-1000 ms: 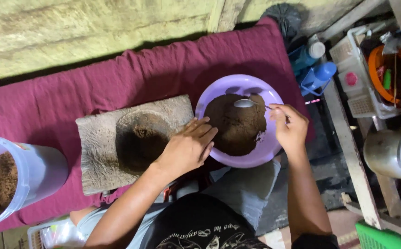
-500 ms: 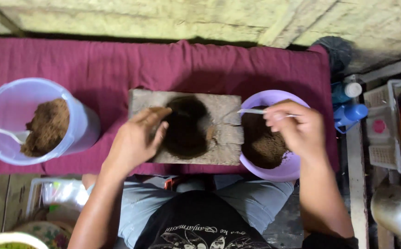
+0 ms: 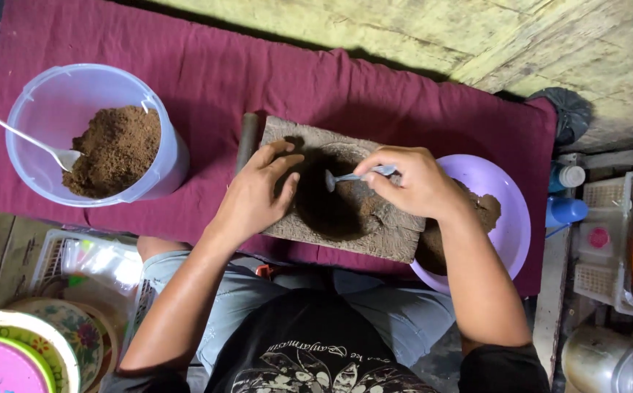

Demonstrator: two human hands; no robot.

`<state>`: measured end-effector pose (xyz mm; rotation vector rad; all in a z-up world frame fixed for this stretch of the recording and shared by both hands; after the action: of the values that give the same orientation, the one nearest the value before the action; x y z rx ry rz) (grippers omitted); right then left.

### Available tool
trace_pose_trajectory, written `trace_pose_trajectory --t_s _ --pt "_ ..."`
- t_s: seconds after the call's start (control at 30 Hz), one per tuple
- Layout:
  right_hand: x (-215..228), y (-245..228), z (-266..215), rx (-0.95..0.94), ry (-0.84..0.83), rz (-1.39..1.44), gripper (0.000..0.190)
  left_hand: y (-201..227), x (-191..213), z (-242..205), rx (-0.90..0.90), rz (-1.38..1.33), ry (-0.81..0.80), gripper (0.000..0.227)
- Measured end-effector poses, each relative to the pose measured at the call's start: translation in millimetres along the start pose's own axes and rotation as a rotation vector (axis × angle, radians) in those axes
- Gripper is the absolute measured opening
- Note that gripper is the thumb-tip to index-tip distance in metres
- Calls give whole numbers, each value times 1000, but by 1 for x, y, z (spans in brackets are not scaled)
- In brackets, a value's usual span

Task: The person scoops brown powder with a plastic spoon and transfers it between a bowl and a stone mortar.

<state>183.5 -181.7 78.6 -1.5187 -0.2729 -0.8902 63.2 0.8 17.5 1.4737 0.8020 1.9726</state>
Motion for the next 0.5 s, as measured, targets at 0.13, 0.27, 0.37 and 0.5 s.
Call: trace_pose_trajectory --t_s 0.13,0.27,0.37,0.5 --pt "-23 14 12 37 -10 17 14 -4 4 3 30 -75 22 30" --pt "-22 31 -17 109 48 -371 15 -6 5 2 34 -121 38 28" --pt "-36 61 -38 73 50 -496 20 -6 4 1 36 -128 32 27" --pt "-50 84 -41 -92 37 -325 12 -3 5 3 22 -124 32 26"
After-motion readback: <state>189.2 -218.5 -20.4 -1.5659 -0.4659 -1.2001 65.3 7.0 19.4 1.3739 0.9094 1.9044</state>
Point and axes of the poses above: each hand's wrist, its own z-axis towards the middle knuckle, its own x-axis out of the back of the hand, y = z × x, the point moved 6 cm from there along z, towards the middle knuckle, and after that the axes turned 1 degree about -y, right-handed, at the moved point
